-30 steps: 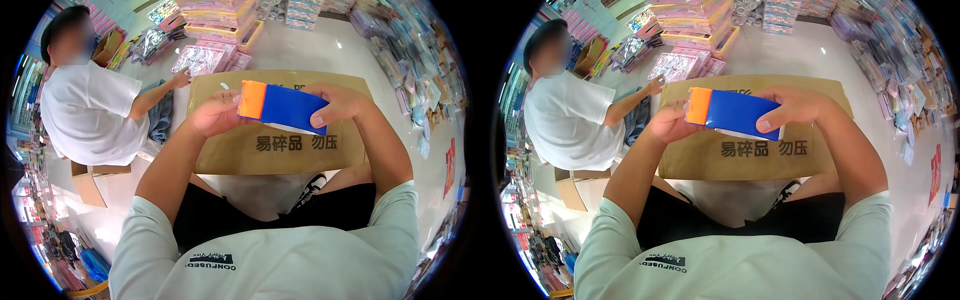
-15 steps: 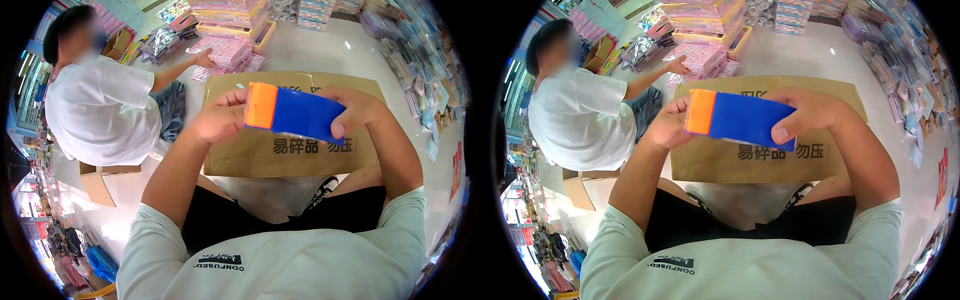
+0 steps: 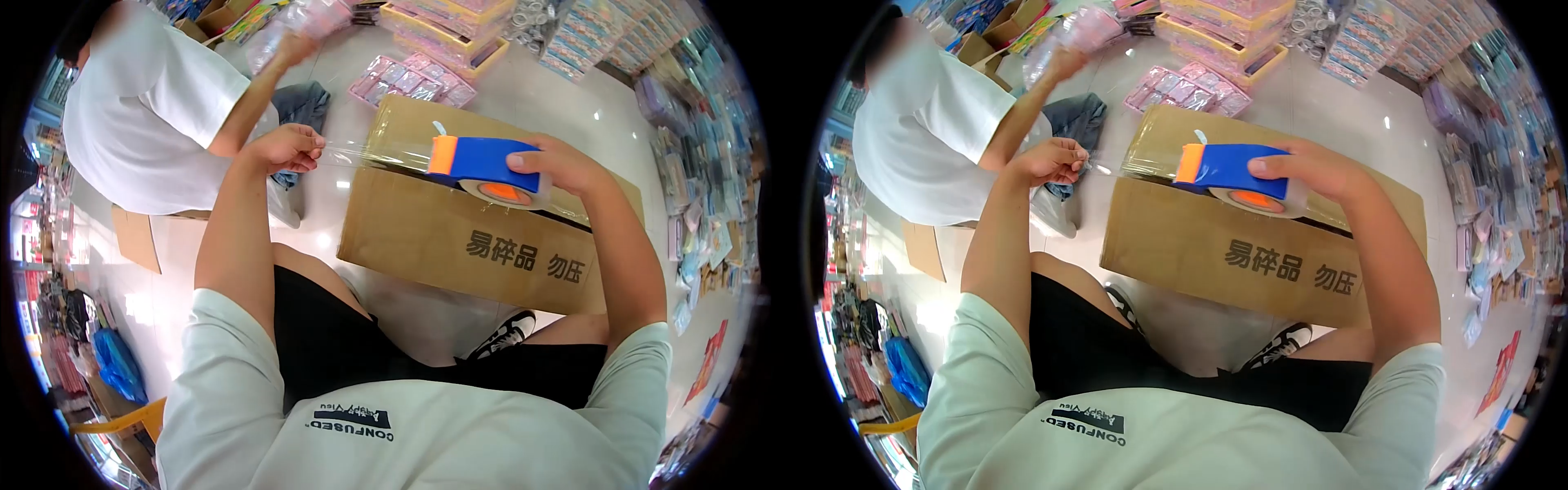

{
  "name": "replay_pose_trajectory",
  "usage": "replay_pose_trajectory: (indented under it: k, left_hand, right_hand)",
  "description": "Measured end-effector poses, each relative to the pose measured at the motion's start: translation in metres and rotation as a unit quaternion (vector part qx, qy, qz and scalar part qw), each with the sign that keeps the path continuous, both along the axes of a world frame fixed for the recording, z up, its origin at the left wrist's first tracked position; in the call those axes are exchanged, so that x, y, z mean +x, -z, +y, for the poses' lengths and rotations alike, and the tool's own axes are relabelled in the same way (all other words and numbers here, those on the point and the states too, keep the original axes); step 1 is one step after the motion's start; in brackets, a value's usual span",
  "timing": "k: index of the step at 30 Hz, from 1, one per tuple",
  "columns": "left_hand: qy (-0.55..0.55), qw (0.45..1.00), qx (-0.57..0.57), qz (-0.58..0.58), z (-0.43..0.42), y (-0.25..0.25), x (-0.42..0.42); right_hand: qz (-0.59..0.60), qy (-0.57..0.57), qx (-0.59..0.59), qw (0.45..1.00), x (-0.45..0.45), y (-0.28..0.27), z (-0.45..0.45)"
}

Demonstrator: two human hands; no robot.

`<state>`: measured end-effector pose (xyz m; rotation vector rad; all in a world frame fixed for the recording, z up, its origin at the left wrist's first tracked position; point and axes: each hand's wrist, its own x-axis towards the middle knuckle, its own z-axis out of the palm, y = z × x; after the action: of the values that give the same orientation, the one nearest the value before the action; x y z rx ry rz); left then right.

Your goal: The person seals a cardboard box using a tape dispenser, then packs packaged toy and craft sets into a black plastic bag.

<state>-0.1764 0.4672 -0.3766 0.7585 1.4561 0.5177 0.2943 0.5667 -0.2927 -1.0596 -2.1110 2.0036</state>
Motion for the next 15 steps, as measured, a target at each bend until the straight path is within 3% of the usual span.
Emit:
replay_pose_trajectory:
  k: [5, 9, 15]
  left_hand:
    - [0.015, 0.984, -0.083, 0.156, -0.009, 0.045, -0.014]
    - [-0.028, 0.977, -0.116, 0.174, -0.002, 0.077, -0.005]
    - [0.053, 0.965, -0.128, 0.223, 0.019, 0.123, 0.024]
  right_hand:
    - [-0.013, -0.064, -0.026, 0.998, -0.061, -0.001, 0.006]
    - [-0.024, -0.076, 0.012, 0.997, -0.077, 0.017, 0.017]
    - [-0.045, -0.067, -0.03, 0.996, -0.076, 0.022, 0.012]
